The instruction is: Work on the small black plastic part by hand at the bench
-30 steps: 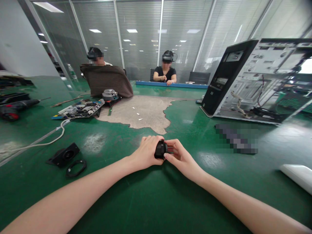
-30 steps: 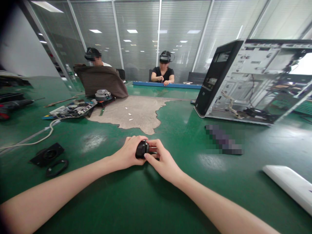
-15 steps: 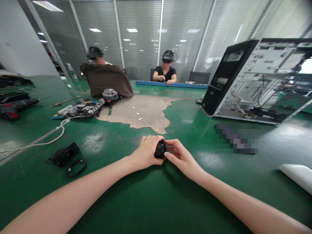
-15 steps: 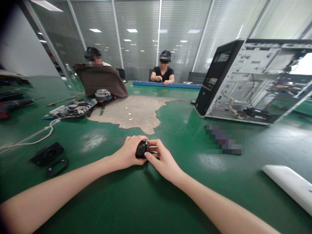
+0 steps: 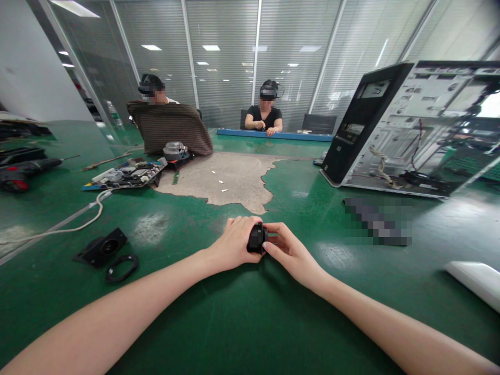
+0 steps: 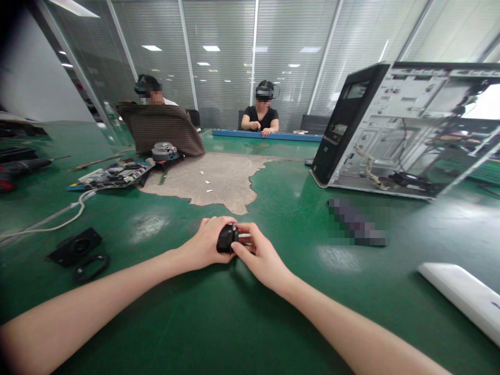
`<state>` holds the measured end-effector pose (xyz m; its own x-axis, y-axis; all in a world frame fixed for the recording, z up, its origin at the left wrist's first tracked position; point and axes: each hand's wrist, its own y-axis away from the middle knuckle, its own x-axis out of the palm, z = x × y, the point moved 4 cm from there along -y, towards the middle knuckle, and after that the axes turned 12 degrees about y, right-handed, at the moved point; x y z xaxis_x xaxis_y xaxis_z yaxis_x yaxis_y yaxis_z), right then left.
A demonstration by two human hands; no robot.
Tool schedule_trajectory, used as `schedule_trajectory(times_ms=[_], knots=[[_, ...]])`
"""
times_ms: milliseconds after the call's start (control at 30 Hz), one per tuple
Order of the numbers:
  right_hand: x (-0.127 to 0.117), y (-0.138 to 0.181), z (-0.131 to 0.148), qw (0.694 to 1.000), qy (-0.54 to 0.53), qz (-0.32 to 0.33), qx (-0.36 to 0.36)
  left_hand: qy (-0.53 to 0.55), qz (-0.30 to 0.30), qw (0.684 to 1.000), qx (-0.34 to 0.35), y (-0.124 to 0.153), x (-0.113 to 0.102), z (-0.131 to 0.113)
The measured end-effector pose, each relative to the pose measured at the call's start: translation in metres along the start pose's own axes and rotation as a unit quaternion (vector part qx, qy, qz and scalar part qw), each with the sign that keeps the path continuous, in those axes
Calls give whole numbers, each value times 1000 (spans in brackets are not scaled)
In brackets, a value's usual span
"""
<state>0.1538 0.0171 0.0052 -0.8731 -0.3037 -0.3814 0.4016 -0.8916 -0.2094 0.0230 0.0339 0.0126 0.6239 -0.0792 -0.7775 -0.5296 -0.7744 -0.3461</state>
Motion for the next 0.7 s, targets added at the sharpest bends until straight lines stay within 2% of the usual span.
schedule_trajectory(times_ms=[367,700], knots=[[-1,1,-1,1000,-15,-11,-1,-5,-1,1000,3,0,-1,-1],[-2,2,1,999,-35,6,6,1,-12,1000,11,0,0,-1]])
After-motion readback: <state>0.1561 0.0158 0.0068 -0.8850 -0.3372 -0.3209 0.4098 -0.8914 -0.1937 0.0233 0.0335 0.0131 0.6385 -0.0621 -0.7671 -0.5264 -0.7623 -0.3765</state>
